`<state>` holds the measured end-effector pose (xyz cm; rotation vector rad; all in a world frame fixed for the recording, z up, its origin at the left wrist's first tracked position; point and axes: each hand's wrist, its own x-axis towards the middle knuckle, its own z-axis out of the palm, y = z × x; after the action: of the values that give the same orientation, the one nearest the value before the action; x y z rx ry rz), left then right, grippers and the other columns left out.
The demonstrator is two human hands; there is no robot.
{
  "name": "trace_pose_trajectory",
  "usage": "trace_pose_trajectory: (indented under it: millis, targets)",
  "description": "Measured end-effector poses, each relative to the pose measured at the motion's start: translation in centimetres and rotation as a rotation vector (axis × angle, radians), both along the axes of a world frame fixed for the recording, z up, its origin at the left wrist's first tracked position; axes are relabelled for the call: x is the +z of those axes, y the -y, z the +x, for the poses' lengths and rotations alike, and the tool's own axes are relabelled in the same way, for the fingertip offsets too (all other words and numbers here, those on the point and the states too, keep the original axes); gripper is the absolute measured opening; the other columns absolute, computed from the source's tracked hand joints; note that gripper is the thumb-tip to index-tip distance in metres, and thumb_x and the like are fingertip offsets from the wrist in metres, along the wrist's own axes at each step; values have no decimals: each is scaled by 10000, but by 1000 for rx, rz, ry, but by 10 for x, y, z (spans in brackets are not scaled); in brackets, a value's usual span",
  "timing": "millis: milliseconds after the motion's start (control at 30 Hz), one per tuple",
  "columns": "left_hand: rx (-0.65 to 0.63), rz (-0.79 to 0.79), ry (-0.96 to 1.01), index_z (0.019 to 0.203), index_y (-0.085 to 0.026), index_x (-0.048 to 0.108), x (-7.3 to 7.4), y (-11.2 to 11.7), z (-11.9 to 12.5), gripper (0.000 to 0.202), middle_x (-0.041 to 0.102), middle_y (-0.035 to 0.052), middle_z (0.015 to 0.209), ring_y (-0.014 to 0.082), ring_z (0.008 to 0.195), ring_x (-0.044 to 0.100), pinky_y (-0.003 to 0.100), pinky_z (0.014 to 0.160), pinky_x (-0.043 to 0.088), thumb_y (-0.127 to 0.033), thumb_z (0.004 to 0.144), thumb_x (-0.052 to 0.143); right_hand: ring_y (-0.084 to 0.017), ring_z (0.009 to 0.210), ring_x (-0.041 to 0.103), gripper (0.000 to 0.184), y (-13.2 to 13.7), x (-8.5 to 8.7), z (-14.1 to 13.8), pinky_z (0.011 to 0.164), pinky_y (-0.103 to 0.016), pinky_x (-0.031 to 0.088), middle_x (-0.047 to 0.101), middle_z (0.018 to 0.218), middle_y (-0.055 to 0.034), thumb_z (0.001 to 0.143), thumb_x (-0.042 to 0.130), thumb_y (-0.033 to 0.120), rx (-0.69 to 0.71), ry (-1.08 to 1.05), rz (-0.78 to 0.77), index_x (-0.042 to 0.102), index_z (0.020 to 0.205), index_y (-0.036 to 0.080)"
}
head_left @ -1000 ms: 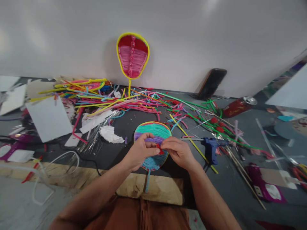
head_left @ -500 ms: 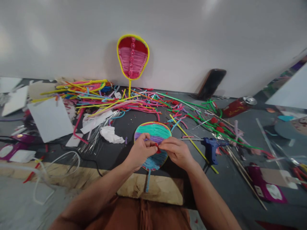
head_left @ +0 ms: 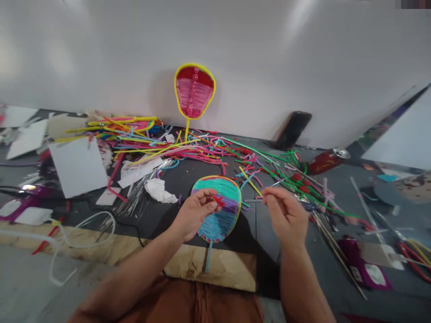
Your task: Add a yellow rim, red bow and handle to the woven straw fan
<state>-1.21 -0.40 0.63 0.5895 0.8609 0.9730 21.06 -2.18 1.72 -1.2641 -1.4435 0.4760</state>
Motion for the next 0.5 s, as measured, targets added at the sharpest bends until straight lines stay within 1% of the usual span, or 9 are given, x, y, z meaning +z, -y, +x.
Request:
trace_pose_trajectory:
  millis: [67, 100, 167, 233, 300, 400, 500]
  targets:
    - [8, -31, 67, 904, -134, 630, 2, 0, -3, 318, 664, 16, 769, 132, 720, 665, 242, 735, 503, -181, 646, 810, -152, 675, 628, 132, 14, 9, 15, 617, -282, 519, 674, 883, -50, 877, 571, 263, -102, 73, -16, 673, 941, 209]
    - [13, -46, 94, 882, -132, 631, 2, -1, -4, 300, 668, 18, 771, 132, 724, 668, 245, 752, 507, -161, 641, 808, -166, 706, 635, 135, 22, 11, 24, 657, -304, 524, 676, 895, -57, 872, 577, 277, -149, 125, -27, 677, 930, 206]
    - [21, -76, 137, 847, -129, 630, 2, -2, -6, 265, 677, 25, 800, 138, 747, 674, 264, 797, 514, -124, 640, 796, -200, 787, 645, 155, 38, 9, 42, 755, -358, 518, 682, 912, -72, 864, 579, 303, -207, 253, -52, 675, 930, 200]
    - [27, -103, 165, 831, -129, 629, 1, -2, -6, 245, 686, 31, 825, 151, 775, 682, 283, 832, 516, -95, 642, 780, -229, 837, 646, 186, 52, -1, 57, 811, -393, 500, 691, 898, -91, 864, 567, 330, -311, 388, -69, 671, 920, 187]
    - [20, -125, 172, 846, -123, 639, 0, -2, -7, 225, 697, 46, 847, 162, 795, 688, 289, 844, 516, -83, 658, 757, -250, 862, 648, 247, 64, -13, 68, 826, -407, 490, 700, 914, -119, 877, 526, 366, -368, 504, -107, 671, 921, 171]
    - [-1, -145, 170, 903, -106, 654, -2, -1, -9, 226, 710, 80, 892, 173, 834, 691, 295, 870, 507, -73, 691, 724, -250, 796, 651, 362, 76, -29, 76, 772, -395, 499, 703, 934, -140, 888, 461, 445, -437, 615, -212, 671, 957, 158]
    - [-16, -138, 166, 947, -98, 660, -5, -1, -10, 265, 714, 99, 917, 180, 860, 689, 302, 891, 498, -62, 692, 722, -261, 741, 636, 490, 82, -42, 81, 724, -405, 495, 696, 900, -146, 878, 393, 543, -517, 670, -347, 667, 977, 149]
